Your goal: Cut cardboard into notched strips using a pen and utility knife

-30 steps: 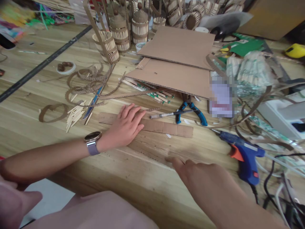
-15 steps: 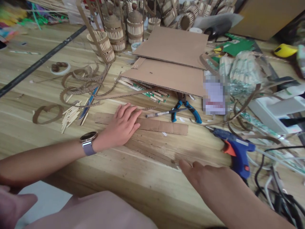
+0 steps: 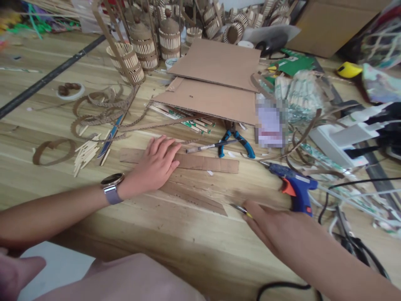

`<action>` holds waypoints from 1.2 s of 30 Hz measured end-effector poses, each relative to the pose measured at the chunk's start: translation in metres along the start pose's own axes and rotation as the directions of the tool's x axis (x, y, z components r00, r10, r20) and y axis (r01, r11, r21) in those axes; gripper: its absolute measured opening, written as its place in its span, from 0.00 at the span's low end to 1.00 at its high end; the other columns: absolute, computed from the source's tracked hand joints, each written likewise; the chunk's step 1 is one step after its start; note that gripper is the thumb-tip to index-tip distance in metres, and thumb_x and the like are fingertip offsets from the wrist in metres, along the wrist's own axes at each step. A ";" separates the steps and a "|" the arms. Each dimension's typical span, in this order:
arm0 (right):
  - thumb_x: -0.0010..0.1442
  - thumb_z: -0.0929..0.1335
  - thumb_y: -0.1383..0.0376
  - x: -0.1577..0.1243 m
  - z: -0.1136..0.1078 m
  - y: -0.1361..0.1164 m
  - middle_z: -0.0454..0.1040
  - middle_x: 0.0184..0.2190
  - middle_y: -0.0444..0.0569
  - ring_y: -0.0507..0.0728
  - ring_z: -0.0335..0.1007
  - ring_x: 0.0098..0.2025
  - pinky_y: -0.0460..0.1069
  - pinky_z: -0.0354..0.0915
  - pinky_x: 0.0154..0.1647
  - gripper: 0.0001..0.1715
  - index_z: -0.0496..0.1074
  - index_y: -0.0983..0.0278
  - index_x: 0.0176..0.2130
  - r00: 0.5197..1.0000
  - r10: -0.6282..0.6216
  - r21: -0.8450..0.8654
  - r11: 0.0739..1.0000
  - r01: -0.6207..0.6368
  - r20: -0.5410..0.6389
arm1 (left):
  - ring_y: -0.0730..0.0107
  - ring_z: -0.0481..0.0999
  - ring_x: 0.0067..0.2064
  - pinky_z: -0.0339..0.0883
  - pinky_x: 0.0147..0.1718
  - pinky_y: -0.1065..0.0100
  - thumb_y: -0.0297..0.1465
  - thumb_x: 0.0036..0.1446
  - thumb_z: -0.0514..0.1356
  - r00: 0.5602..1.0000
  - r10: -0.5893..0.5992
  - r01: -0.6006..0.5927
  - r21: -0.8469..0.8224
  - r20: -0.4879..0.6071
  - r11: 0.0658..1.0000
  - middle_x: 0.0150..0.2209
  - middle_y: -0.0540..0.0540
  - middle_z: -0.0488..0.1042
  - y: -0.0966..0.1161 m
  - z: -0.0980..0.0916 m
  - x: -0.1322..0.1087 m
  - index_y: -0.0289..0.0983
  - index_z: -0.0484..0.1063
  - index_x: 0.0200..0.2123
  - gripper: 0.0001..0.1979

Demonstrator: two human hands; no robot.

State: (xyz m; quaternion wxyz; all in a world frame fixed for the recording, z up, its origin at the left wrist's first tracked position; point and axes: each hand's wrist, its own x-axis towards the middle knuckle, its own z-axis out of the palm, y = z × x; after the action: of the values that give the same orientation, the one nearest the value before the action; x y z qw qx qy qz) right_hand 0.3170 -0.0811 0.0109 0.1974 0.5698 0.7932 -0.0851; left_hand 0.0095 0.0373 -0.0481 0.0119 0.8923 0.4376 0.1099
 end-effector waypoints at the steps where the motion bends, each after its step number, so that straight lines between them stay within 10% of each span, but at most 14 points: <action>1: 0.66 0.63 0.63 0.008 -0.006 -0.009 0.78 0.21 0.45 0.59 0.77 0.23 0.48 0.55 0.19 0.09 0.71 0.59 0.42 0.999 -0.046 -0.011 0.999 0.046 0.014 | 0.38 0.54 0.68 0.47 0.66 0.37 0.35 0.71 0.48 1.000 0.000 0.000 0.000 0.005 1.000 0.65 0.30 0.62 0.000 0.000 0.000 0.27 0.61 0.65 0.25; 10: 0.69 0.62 0.66 0.083 -0.039 -0.092 0.78 0.25 0.46 0.56 0.76 0.24 0.49 0.41 0.18 0.06 0.68 0.62 0.40 0.970 -0.244 -0.101 0.965 0.240 -0.023 | 0.40 0.54 0.68 0.47 0.67 0.40 0.36 0.71 0.49 1.000 -0.006 0.006 0.003 0.013 1.000 0.66 0.32 0.61 0.001 -0.001 0.000 0.27 0.61 0.66 0.26; 36: 0.65 0.64 0.71 0.087 -0.046 -0.101 0.80 0.27 0.46 0.59 0.79 0.27 0.49 0.39 0.17 0.07 0.69 0.62 0.41 0.968 -0.247 -0.152 0.956 0.251 0.044 | 0.40 0.54 0.69 0.47 0.67 0.41 0.36 0.72 0.48 1.000 0.003 -0.002 0.018 -0.020 1.000 0.65 0.32 0.62 0.001 0.002 -0.001 0.28 0.60 0.66 0.26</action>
State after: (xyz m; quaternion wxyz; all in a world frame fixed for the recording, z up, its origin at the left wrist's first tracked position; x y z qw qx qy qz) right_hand 0.1887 -0.0224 0.0080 0.2390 0.4472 0.8603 -0.0540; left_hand 0.0105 0.0361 -0.0498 -0.0007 0.8918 0.4376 0.1148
